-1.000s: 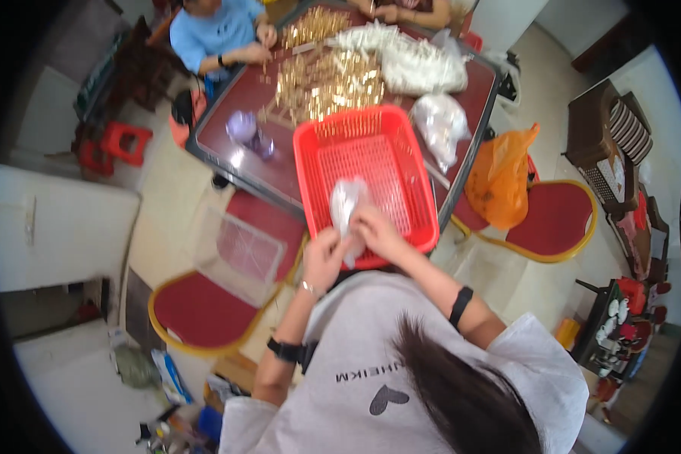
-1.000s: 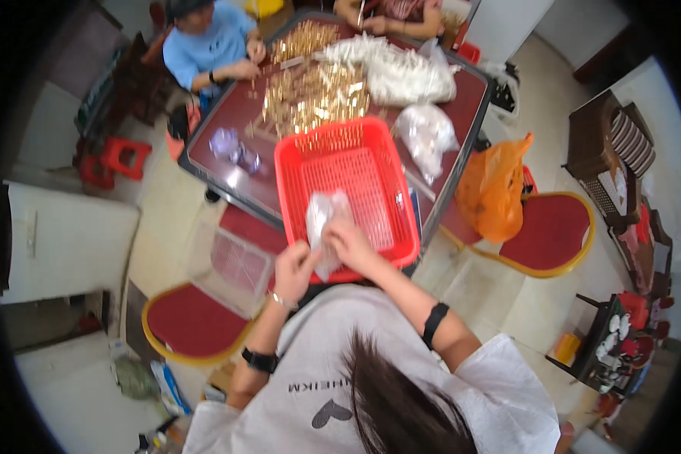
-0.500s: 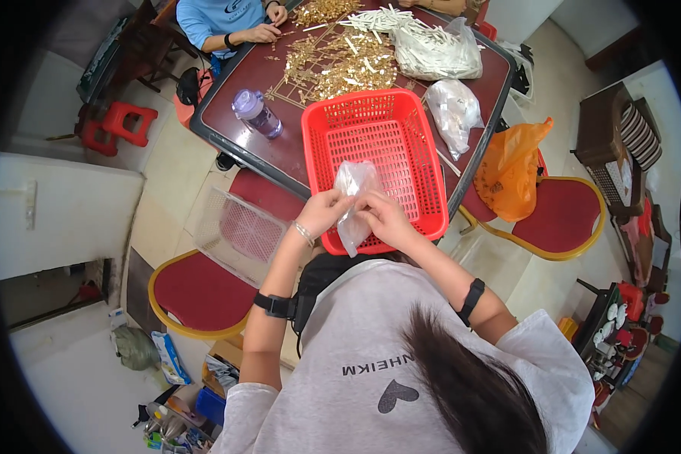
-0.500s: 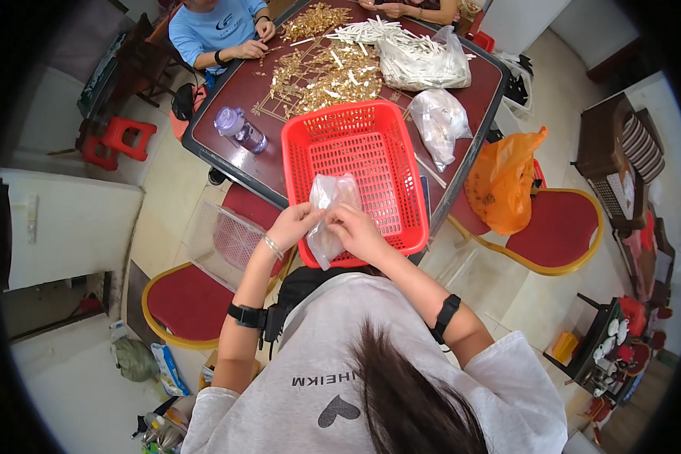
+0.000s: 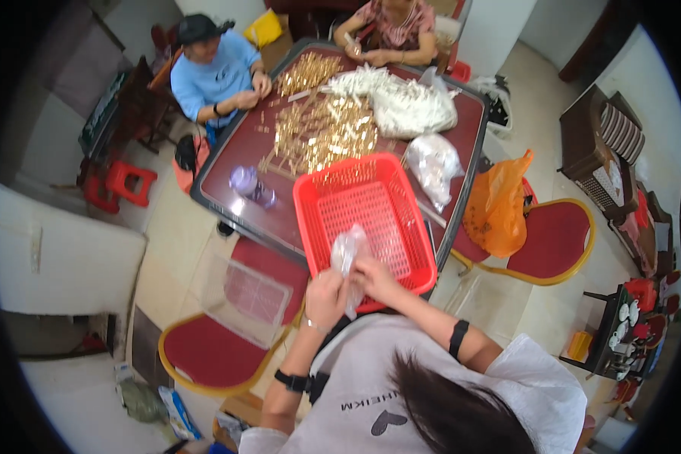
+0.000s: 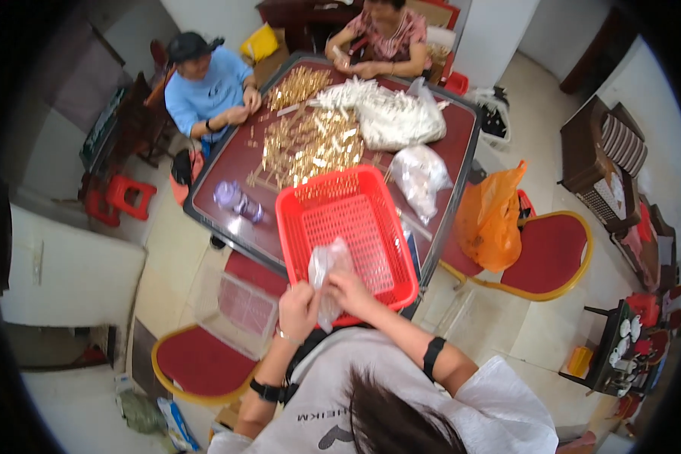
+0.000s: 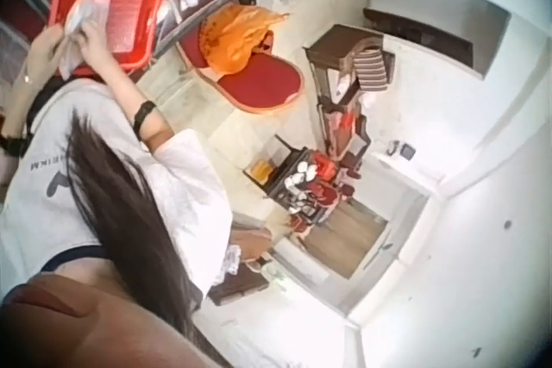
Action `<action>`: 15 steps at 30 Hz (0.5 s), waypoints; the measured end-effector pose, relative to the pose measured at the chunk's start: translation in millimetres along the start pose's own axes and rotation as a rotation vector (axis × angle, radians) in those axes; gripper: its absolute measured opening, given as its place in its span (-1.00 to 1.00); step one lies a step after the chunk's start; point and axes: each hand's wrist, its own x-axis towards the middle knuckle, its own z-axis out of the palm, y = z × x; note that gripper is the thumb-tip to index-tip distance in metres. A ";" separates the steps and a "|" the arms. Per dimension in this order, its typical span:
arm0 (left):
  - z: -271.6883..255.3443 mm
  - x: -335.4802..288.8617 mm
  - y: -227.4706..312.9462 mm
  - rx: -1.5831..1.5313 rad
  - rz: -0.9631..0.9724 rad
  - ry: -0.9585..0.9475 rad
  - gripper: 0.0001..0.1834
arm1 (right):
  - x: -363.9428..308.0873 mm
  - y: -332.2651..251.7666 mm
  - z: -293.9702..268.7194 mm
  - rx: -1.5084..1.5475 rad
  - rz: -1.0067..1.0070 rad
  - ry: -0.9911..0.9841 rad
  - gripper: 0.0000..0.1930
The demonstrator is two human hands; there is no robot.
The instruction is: Sorting and bagging small gold-colored shoe components into plastic bags.
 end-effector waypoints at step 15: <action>-10.9 31.1 -47.0 -0.106 -0.453 -0.472 -0.56 | 5.7 16.3 -10.1 0.276 0.177 -0.135 -0.84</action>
